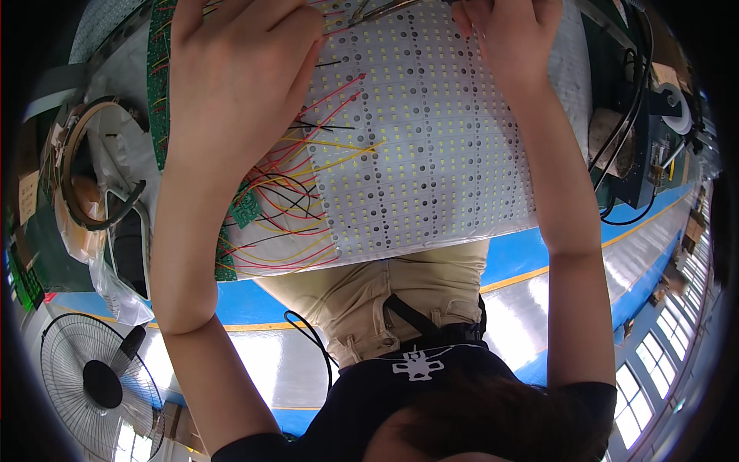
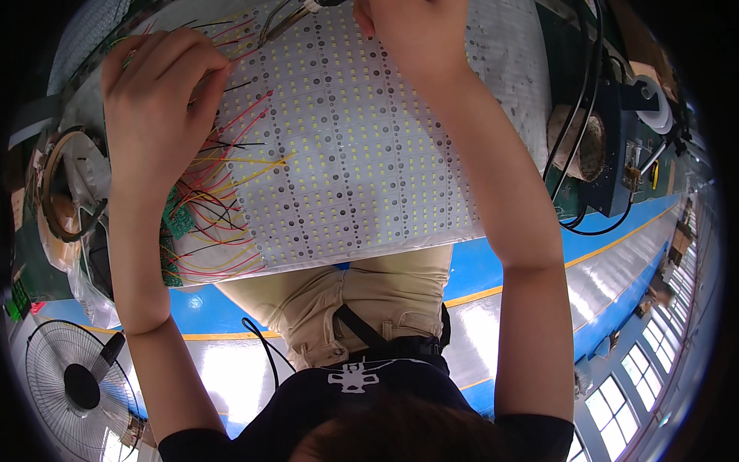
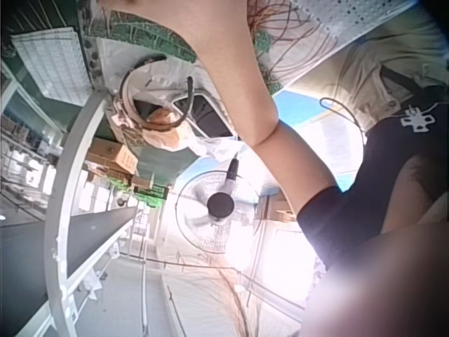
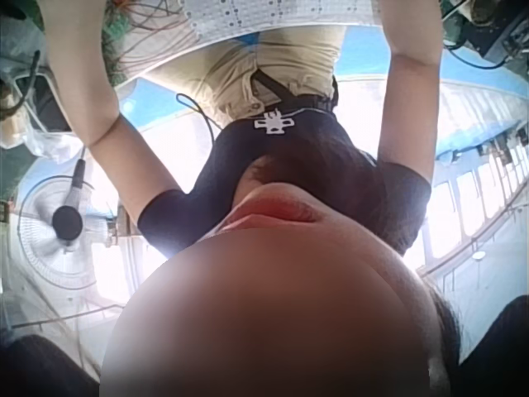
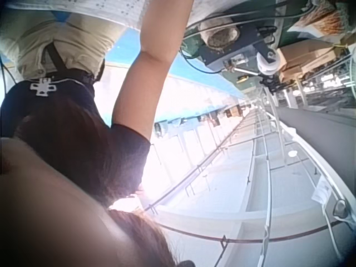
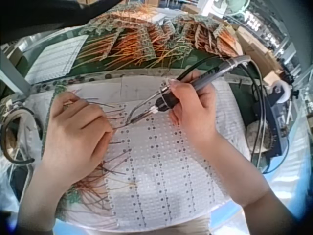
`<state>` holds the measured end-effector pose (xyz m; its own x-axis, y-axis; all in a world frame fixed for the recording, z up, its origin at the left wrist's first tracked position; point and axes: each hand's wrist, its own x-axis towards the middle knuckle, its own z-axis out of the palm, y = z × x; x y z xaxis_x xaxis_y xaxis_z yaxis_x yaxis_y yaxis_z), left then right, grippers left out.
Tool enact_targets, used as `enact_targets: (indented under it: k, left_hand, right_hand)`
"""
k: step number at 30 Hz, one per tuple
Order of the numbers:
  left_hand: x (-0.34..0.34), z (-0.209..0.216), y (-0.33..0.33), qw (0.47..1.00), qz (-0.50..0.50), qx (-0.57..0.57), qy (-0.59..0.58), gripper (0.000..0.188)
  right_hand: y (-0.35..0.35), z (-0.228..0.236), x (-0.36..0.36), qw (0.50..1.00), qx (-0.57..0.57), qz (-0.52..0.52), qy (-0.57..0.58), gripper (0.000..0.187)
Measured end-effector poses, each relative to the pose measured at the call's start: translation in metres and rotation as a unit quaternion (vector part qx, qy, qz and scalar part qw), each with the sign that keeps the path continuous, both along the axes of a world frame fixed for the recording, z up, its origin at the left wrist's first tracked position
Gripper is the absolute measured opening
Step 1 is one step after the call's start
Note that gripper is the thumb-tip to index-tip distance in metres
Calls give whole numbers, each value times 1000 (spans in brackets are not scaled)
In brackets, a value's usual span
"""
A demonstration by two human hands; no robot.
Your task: The person solders thin wires from a control board onto an LED panel array using a soldering iron.
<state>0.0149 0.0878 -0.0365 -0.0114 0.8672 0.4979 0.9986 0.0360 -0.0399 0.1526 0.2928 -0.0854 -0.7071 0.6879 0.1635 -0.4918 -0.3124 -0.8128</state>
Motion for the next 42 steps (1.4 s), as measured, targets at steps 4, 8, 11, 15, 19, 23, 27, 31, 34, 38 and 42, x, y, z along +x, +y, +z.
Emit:
enact_targets:
  k: [4,8,11,15,19,23,27,31,34,38,42]
  left_hand:
    - [0,-1,-2,1000,4,-5,4,15]
    - [0,-1,-1,1000,5,1,7,15]
    - [0,-1,-1,1000,7,0,13,15]
    - [0,-1,-1,1000,8,-1,11,15]
    - [0,-1,-1,1000,9,-5,10,15]
    - [0,-1,-1,1000,7,-1,7,14]
    - [0,-1,-1,1000,10,-2,7,14]
    - [-1,-1,-2,1000,14,-5,5,14]
    - [-1,1,-4,999,29,-18,8,13]
    - [-1,14,-6,999,39,6,27,11]
    - [-15,43,-17,991,87,19,-96,12]
  right_hand:
    - [-10,9,0,984,109,-90,-107,25]
    - [-10,14,2,984,111,-84,-115,24]
    - [-11,15,2,984,108,-85,-115,24]
    - [-9,12,1,983,114,-87,-111,24]
    - [-8,10,1,984,116,-88,-108,24]
    - [-7,11,2,982,126,-88,-110,25]
    - [-5,10,2,985,125,-74,-96,25]
    - [-8,12,1,988,91,-94,-87,25]
    - [-6,12,1,984,90,-111,-112,24]
    - [-7,14,-1,984,94,-113,-97,24]
    - [-1,9,0,986,80,-110,-92,23]
